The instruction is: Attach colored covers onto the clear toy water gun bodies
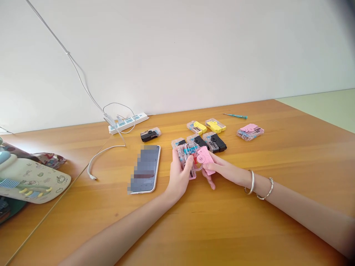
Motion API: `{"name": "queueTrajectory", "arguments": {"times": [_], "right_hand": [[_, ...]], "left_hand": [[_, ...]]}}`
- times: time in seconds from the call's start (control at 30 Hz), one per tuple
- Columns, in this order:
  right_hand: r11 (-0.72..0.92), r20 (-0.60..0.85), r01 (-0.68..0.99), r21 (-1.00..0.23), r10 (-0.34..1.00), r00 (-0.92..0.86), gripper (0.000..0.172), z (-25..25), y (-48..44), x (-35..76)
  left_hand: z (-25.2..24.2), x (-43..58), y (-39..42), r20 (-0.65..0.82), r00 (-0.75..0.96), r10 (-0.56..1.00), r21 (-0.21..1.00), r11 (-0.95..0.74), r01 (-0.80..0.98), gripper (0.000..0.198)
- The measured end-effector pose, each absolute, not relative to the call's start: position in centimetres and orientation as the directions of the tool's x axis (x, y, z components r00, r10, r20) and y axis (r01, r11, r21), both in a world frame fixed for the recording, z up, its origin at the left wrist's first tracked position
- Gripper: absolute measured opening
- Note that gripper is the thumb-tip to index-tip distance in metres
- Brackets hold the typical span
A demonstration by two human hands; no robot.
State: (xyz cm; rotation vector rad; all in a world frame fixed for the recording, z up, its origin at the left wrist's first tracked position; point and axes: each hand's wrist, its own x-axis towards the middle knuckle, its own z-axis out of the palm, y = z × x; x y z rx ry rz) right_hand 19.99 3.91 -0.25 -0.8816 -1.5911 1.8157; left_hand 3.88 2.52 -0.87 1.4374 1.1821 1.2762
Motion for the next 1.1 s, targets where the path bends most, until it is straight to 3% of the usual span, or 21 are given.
{"name": "queueTrajectory", "arguments": {"times": [0.2, 0.33, 0.77, 1.1], "right_hand": [[-0.164, -0.187, 0.095, -0.982, 0.746, -0.639, 0.042, -0.2, 3.9, 20.2], [-0.14, -0.204, 0.149, -0.979, 0.738, -0.643, 0.038, -0.4, 4.0, 20.4], [-0.043, -0.166, 0.188, -0.981, 0.684, -0.71, 0.034, -1.1, 4.3, 21.0], [-0.083, -0.177, 0.16, -0.984, 0.61, -0.772, 0.041, -0.5, 4.8, 21.5]], "left_hand": [[-0.9, 3.9, 2.4, 0.153, 0.065, 0.986, 0.975, -0.161, 0.153, 0.02], [-1.3, 3.9, 2.5, 0.107, 0.091, 0.99, 0.975, -0.123, 0.185, 0.021], [-1.2, 3.7, 2.2, 0.132, 0.176, 0.976, 0.973, -0.161, 0.166, 0.021], [-1.3, 3.6, 2.1, 0.108, 0.236, 0.966, 0.982, -0.141, 0.128, 0.022]]}}
